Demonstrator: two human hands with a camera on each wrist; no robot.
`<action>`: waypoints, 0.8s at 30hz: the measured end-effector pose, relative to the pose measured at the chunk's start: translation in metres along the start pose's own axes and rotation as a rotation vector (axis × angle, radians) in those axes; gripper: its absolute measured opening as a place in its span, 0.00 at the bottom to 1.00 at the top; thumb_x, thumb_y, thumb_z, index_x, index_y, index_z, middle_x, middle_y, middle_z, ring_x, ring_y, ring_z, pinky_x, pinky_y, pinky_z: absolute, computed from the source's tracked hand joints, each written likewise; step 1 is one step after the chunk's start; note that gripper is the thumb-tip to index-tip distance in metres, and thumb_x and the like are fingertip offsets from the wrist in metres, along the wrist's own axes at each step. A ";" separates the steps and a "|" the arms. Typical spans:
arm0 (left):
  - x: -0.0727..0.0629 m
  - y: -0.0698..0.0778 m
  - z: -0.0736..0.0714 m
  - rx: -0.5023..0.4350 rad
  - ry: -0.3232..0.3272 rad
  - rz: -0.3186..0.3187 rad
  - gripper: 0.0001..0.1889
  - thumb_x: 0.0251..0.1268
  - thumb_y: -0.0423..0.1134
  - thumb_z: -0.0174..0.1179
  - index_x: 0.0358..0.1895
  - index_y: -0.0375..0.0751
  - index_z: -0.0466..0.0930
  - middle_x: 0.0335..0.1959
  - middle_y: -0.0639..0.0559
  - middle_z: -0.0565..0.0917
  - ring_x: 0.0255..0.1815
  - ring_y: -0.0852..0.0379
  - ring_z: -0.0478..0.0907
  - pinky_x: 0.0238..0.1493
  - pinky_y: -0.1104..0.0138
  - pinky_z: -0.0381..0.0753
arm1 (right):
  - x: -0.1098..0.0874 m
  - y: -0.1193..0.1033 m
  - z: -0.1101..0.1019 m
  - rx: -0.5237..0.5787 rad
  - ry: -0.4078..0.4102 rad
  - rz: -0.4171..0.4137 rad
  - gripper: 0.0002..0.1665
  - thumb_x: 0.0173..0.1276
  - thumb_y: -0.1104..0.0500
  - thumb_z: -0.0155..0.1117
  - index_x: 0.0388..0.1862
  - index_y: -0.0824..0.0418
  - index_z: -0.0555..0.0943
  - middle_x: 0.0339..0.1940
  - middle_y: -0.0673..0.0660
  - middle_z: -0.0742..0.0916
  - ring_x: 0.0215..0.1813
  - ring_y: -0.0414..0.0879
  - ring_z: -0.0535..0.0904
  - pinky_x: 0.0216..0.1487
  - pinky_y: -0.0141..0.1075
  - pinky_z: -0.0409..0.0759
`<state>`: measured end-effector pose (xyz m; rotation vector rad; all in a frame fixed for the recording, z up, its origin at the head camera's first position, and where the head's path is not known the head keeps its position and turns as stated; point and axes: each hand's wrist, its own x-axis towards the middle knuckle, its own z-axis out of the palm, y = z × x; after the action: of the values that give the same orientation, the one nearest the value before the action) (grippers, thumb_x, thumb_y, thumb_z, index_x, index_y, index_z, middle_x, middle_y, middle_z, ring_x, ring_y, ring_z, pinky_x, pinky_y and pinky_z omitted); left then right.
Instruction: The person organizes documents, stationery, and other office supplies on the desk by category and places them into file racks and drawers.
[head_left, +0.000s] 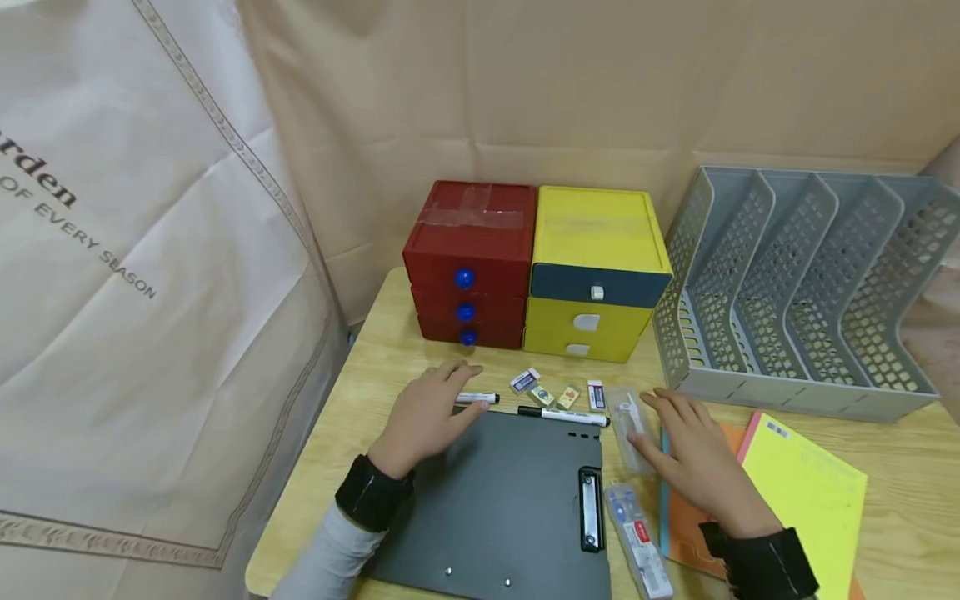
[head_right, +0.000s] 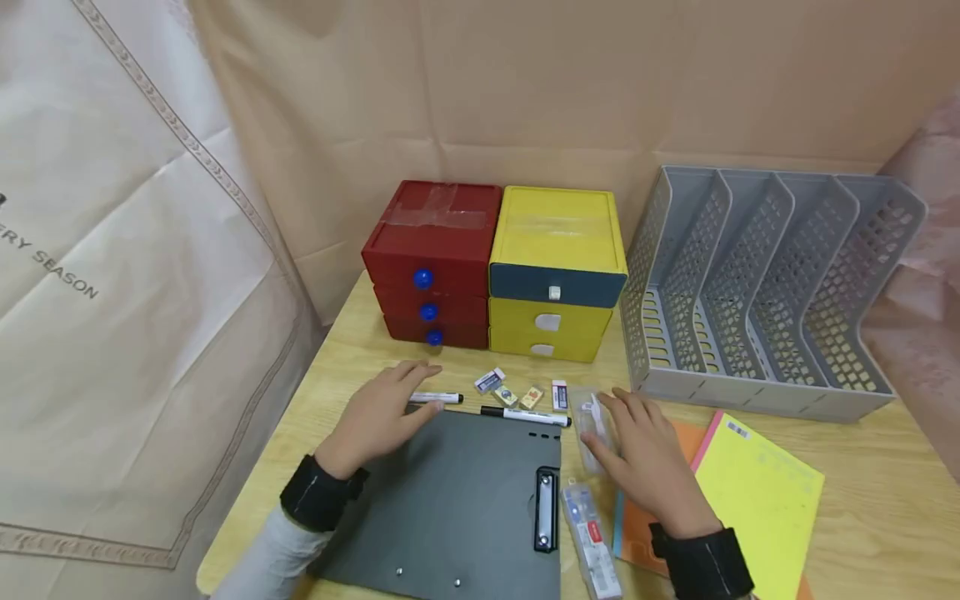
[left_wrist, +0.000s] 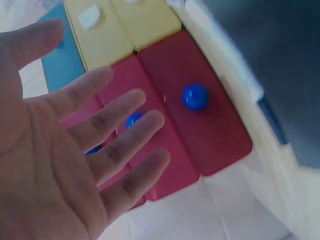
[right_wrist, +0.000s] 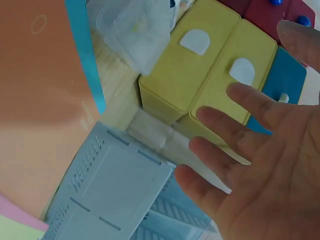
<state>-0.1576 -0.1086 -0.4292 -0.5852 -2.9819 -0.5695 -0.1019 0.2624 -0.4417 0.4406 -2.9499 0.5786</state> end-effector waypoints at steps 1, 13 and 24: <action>0.002 -0.002 -0.003 0.001 0.012 -0.006 0.31 0.70 0.61 0.59 0.71 0.52 0.74 0.69 0.47 0.78 0.66 0.45 0.77 0.61 0.47 0.80 | 0.002 0.000 0.001 -0.001 0.006 -0.011 0.36 0.76 0.42 0.61 0.72 0.64 0.71 0.71 0.69 0.73 0.71 0.69 0.65 0.66 0.68 0.63; 0.032 -0.029 -0.045 -0.097 0.261 0.034 0.12 0.72 0.52 0.61 0.47 0.50 0.85 0.39 0.55 0.90 0.34 0.56 0.84 0.32 0.63 0.82 | 0.021 -0.013 0.009 -0.019 -0.078 -0.040 0.24 0.75 0.45 0.63 0.57 0.61 0.83 0.56 0.63 0.86 0.59 0.63 0.79 0.59 0.62 0.75; 0.093 -0.030 -0.063 -0.205 0.374 -0.188 0.24 0.65 0.68 0.61 0.43 0.51 0.86 0.27 0.57 0.85 0.27 0.59 0.78 0.25 0.64 0.75 | 0.040 -0.044 0.010 0.022 -0.102 -0.124 0.16 0.73 0.49 0.65 0.51 0.58 0.85 0.42 0.53 0.90 0.44 0.51 0.87 0.42 0.48 0.84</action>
<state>-0.2561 -0.1240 -0.3697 -0.1786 -2.6542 -0.8959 -0.1273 0.2085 -0.4293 0.6696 -2.9857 0.5915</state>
